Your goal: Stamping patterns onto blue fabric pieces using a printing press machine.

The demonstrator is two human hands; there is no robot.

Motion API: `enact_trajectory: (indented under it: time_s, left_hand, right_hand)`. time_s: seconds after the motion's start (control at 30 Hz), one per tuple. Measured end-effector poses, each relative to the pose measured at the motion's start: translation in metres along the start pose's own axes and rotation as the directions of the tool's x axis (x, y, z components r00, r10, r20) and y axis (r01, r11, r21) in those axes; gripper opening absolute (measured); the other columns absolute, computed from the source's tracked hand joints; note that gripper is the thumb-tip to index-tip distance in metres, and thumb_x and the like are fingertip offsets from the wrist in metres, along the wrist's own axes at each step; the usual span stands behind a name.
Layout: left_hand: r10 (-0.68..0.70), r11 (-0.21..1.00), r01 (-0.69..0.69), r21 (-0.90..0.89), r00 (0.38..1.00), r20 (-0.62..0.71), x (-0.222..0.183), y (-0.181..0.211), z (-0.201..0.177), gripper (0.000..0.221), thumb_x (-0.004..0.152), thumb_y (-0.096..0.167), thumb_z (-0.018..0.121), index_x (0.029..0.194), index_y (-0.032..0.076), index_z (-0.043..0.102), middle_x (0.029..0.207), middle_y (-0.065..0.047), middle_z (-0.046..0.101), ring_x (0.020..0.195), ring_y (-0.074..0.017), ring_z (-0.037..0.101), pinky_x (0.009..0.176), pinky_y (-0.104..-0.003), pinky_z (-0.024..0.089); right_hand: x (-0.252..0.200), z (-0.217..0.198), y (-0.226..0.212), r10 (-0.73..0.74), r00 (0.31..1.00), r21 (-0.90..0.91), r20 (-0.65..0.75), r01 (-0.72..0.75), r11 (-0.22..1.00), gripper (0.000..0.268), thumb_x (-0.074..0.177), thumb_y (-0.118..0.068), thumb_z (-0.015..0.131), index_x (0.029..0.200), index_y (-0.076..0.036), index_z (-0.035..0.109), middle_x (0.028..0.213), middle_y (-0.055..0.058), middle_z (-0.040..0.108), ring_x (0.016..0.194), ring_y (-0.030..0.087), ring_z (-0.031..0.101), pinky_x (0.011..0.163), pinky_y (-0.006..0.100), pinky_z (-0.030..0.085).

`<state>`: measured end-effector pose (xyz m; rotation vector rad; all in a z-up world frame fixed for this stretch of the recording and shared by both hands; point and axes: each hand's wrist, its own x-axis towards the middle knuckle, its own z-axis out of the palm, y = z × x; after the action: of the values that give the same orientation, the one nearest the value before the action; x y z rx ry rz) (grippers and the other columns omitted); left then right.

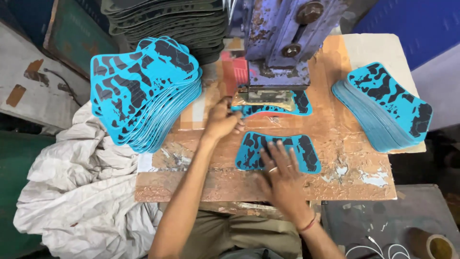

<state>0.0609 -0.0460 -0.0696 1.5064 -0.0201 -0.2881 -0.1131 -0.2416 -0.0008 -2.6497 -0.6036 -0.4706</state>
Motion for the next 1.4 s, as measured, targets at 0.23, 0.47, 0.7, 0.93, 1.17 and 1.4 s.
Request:
enact_trajectory:
  time_s: [0.23,0.47,0.7,0.93,1.17,1.4]
  left_hand:
    - [0.301,0.834,-0.221,0.505,0.95,-0.081,-0.177,0.028,-0.084,0.054,0.081,0.008,0.073,0.133,0.007,0.06,0.124,-0.014,0.07,0.085,-0.0226,0.075,0.07,-0.035,0.06]
    - [-0.182,0.919,0.237,0.314,0.964,-0.196,-0.236,0.005,-0.133,0.022,0.092,0.021,0.075,0.104,0.002,0.077,0.078,-0.002,0.077,0.064,-0.0063,0.063,0.055,-0.027,0.05]
    - [0.172,0.895,0.042,0.445,0.886,-0.43,-0.231,0.022,-0.13,0.018,0.095,0.02,0.075,0.092,0.003,0.075,0.065,0.001,0.057,0.06,-0.0061,0.044,0.052,-0.027,0.036]
    - [0.549,0.836,-0.439,0.329,0.691,-0.47,-0.152,0.177,-0.204,0.024,0.102,0.009,0.073,0.125,0.005,0.068,0.111,0.004,0.071,0.1,-0.0068,0.063,0.093,-0.024,0.052]
    - [0.525,0.382,0.0,0.924,0.823,-0.217,-0.094,0.189,-0.223,0.107,0.066,0.052,0.095,0.151,0.006,0.048,0.136,-0.027,0.055,0.123,-0.0428,0.052,0.105,-0.051,0.043]
    - [0.005,0.176,0.32,0.931,0.945,-0.326,-0.11,0.217,-0.176,0.152,0.038,0.075,0.089,0.163,0.018,0.025,0.163,-0.026,0.026,0.149,-0.0479,0.028,0.119,-0.051,0.034]
  right_hand:
    - [-0.025,-0.003,-0.011,-0.079,0.994,-0.019,0.077,0.08,0.997,0.081,0.089,-0.056,0.063,0.152,-0.008,0.043,0.161,0.024,0.029,0.152,0.044,0.02,0.12,0.063,0.012]
    - [0.068,0.031,0.03,-0.188,0.981,-0.061,0.046,0.191,0.98,0.081,0.095,-0.056,0.059,0.156,-0.006,0.042,0.163,0.027,0.028,0.153,0.047,0.024,0.121,0.066,0.018]
    - [0.095,0.045,0.024,-0.162,0.985,-0.179,0.055,0.17,0.969,0.078,0.092,-0.064,0.057,0.152,-0.014,0.049,0.157,0.026,0.037,0.147,0.045,0.031,0.116,0.067,0.02]
    - [0.088,0.04,0.02,-0.099,0.992,-0.149,0.078,0.11,0.983,0.07,0.094,-0.059,0.058,0.149,-0.016,0.05,0.156,0.027,0.037,0.147,0.045,0.028,0.114,0.069,0.019]
    - [0.015,-0.001,0.008,-0.209,0.976,0.079,0.06,0.204,0.976,0.064,0.092,-0.035,0.06,0.147,-0.004,0.047,0.157,0.02,0.039,0.148,0.04,0.032,0.119,0.055,0.025]
    - [-0.01,0.008,0.014,-0.104,0.994,0.056,0.027,0.103,0.993,0.058,0.089,-0.035,0.062,0.141,-0.011,0.053,0.155,0.015,0.043,0.147,0.036,0.034,0.119,0.054,0.026]
